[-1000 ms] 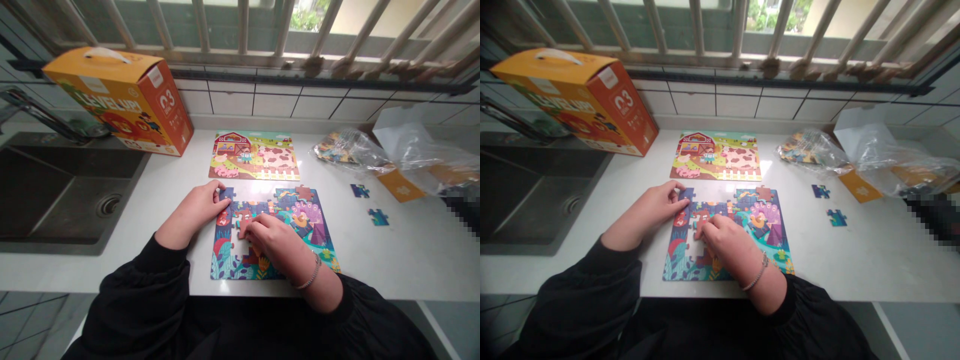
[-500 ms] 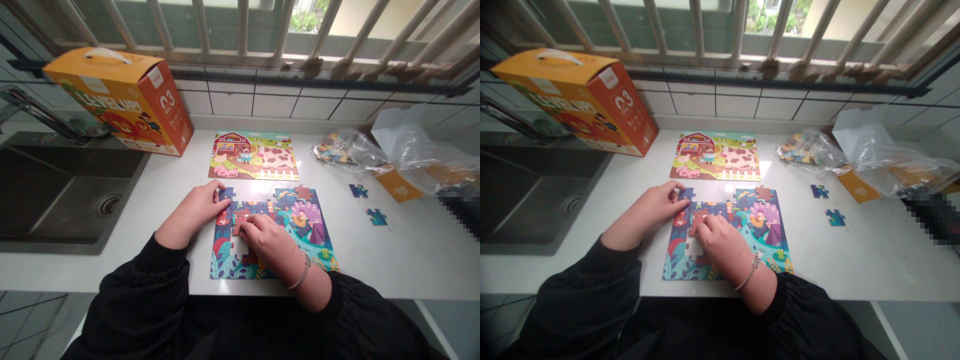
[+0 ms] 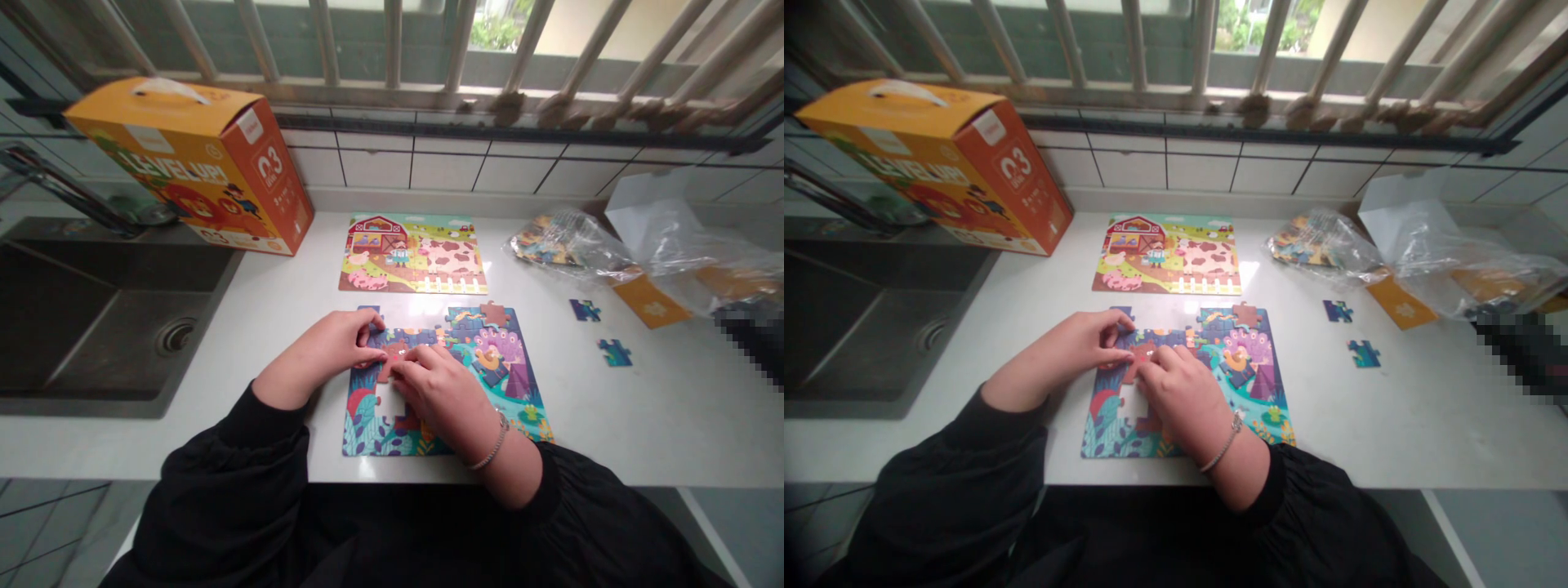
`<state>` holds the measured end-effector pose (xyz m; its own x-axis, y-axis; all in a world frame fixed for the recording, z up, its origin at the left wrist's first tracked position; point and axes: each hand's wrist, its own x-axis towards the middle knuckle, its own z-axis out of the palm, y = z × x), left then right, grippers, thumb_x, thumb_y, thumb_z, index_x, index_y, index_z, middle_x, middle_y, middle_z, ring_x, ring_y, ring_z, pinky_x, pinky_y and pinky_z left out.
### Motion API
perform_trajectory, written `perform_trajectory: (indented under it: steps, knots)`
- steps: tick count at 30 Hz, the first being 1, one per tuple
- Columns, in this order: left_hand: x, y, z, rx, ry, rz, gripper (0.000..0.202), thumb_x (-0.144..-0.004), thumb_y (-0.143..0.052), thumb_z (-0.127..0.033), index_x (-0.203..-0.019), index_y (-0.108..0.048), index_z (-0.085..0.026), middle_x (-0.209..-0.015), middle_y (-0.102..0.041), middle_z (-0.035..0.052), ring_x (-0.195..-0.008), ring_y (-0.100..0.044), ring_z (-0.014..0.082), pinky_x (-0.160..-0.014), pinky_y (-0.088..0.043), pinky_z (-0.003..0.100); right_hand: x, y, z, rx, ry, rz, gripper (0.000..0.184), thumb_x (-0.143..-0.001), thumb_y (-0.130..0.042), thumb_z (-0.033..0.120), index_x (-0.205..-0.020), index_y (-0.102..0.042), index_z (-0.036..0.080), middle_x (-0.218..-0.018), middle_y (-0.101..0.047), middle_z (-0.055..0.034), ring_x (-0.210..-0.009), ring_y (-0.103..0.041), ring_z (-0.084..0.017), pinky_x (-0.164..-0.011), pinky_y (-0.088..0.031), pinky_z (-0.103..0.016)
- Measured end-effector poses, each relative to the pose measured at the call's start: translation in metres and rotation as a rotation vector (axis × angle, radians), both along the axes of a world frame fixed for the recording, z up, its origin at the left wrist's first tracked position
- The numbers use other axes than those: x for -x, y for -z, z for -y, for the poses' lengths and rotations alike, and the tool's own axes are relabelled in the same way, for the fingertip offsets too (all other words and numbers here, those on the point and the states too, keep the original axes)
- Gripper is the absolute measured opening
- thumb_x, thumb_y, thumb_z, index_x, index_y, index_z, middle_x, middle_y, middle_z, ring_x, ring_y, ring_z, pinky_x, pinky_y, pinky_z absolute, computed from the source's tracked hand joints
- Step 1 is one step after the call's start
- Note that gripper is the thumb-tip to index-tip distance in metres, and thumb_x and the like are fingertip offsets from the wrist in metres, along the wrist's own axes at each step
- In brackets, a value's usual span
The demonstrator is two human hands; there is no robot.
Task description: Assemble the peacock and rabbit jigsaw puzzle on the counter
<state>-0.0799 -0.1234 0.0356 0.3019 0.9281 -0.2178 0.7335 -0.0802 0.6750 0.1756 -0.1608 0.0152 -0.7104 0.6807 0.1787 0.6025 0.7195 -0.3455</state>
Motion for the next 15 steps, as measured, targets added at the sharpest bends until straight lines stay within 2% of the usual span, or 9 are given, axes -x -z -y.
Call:
perform_trajectory:
  steps: [4,8,12,15]
  knots:
    - [0.0007,0.0004,0.0002,0.007,-0.004,-0.001,0.035,-0.085,-0.081,-0.035,-0.117,-0.074,-0.023,-0.079,-0.069,-0.001,-0.072,-0.065,0.0208,-0.066,-0.041,0.031,-0.0035,-0.0045,-0.0041,0.06,0.064,-0.026,0.01,-0.109,-0.072,0.03,-0.106,-0.077,0.021,-0.1,-0.067,-0.0073,-0.097,-0.063,-0.026,-0.092,-0.053,-0.039]
    - [-0.0009,-0.0005,0.0005,0.01,-0.009,-0.013,0.035,-0.084,-0.082,-0.036,-0.116,-0.074,-0.024,-0.079,-0.069,-0.0008,-0.073,-0.065,0.0212,-0.066,-0.041,0.031,-0.0054,-0.0013,-0.0029,-0.006,0.052,0.049,0.02,-0.112,-0.065,0.032,-0.098,-0.076,0.022,-0.096,-0.065,-0.0068,-0.088,-0.061,-0.023,-0.083,-0.05,-0.037]
    - [-0.0042,-0.0032,0.0003,0.022,-0.035,-0.037,0.038,-0.081,-0.085,-0.041,-0.113,-0.074,-0.023,-0.078,-0.069,-0.0015,-0.07,-0.065,0.0211,-0.067,-0.043,0.032,-0.0045,-0.0001,0.0007,-0.082,0.024,0.119,0.018,-0.113,-0.062,0.03,-0.102,-0.075,0.023,-0.097,-0.066,-0.0071,-0.086,-0.06,-0.023,-0.078,-0.05,-0.035]
    - [-0.0046,-0.0036,-0.0002,0.034,-0.04,-0.025,0.039,-0.082,-0.083,-0.044,-0.113,-0.073,-0.024,-0.075,-0.068,-0.0029,-0.068,-0.065,0.0208,-0.066,-0.044,0.032,-0.0081,-0.0073,-0.0019,-0.051,0.004,0.124,0.014,-0.111,-0.064,0.028,-0.105,-0.076,0.024,-0.099,-0.068,-0.007,-0.088,-0.062,-0.023,-0.081,-0.053,-0.035]
